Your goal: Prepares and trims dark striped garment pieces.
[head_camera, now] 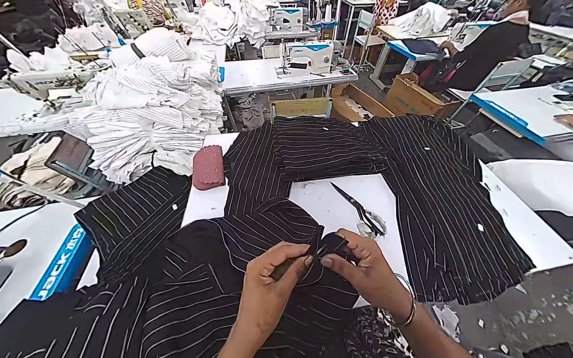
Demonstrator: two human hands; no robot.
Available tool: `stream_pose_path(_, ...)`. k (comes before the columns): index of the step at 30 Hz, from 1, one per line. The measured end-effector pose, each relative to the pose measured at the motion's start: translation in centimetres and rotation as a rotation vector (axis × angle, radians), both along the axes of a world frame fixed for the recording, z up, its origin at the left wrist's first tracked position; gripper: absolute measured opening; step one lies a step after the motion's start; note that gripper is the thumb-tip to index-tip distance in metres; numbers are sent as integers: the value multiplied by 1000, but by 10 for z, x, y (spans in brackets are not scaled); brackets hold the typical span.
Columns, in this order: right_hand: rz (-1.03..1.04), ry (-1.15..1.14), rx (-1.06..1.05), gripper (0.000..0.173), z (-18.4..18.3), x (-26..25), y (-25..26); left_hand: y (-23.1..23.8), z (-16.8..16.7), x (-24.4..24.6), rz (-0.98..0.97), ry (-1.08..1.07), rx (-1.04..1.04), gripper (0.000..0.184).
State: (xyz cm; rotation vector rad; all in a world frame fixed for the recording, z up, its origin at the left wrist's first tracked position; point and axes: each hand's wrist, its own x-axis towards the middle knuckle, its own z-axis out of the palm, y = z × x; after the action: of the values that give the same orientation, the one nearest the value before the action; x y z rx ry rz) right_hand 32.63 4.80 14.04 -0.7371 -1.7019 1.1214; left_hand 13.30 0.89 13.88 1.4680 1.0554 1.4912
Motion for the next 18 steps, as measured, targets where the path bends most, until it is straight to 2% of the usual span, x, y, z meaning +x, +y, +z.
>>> stream_pose_path(4,-6,5,-53,12,2,10,-27,-26,-4,10,-25,-45,24,15)
stream_pose_path(15,-19,6,-183,19,8,24,-67,-55,-7,20,-134,87,192,22)
stream_pose_path(18,-12,-15,-230,32,9,21,-68,-55,-9,20,-67,113,187,17)
